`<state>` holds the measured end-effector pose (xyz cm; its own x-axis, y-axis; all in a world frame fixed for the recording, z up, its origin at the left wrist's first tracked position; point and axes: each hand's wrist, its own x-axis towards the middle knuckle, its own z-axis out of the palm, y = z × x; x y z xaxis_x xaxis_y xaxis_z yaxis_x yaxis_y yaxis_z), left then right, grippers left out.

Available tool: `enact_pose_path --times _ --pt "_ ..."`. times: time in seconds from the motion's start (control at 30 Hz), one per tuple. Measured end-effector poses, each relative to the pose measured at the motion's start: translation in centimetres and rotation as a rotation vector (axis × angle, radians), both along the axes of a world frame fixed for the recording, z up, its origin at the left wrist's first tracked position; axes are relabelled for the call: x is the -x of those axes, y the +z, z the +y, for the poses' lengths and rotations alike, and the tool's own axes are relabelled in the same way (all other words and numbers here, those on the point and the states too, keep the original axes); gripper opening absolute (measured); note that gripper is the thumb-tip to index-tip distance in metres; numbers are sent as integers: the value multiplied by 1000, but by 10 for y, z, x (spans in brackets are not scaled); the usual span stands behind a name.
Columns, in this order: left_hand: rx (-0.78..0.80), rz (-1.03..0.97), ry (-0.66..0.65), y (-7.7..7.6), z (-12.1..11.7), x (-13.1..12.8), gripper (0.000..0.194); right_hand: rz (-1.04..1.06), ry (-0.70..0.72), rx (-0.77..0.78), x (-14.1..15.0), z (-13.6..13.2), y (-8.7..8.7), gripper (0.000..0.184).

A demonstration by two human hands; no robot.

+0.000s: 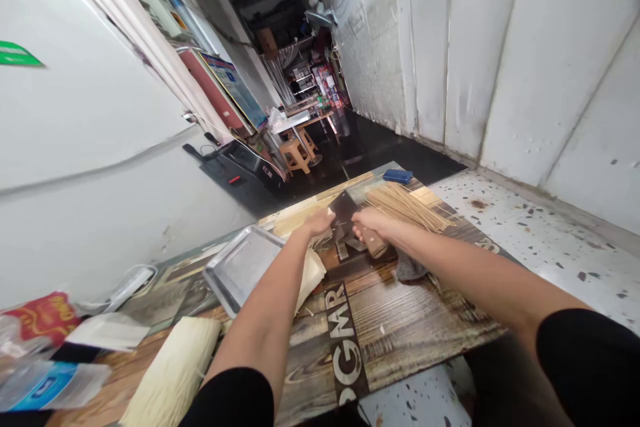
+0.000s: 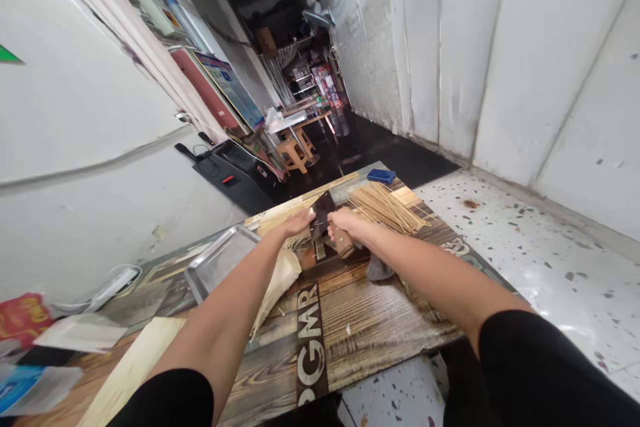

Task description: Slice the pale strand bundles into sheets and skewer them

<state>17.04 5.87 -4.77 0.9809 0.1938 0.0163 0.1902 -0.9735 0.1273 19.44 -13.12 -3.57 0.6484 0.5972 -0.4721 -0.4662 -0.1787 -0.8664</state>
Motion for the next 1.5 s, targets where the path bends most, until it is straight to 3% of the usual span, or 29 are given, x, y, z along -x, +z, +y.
enact_pose_path --times 0.1,0.23,0.3,0.37,0.47,0.63,0.7,0.87,1.07,1.27,1.5 --pt "9 66 67 16 0 17 60 -101 -83 -3 -4 -41 7 7" --pt "-62 50 -7 35 -3 83 96 -181 -123 -49 8 -93 10 11" --pt "-151 98 -35 33 -7 119 121 -167 -77 -87 22 -107 8 12" --pt "-204 168 3 26 -13 143 129 -141 -18 -131 40 -113 4 13" --pt "-229 160 60 14 -20 152 116 -104 51 -183 66 -109 -1 13" --pt "-213 82 -6 11 -26 146 78 -13 97 -223 103 -104 -11 10" --pt "-184 98 -80 11 -29 149 81 18 111 -230 114 -107 -19 9" --pt "-122 88 -171 12 -34 164 120 46 128 -263 132 -111 -36 8" --pt "-90 -98 -23 4 -48 190 70 43 122 -270 138 -109 -39 8" --pt "-127 -100 -66 -16 -57 197 63 72 141 -261 137 -109 -39 8" --pt "-134 -116 -46 -20 -58 191 62 73 152 -230 138 -109 -34 9"
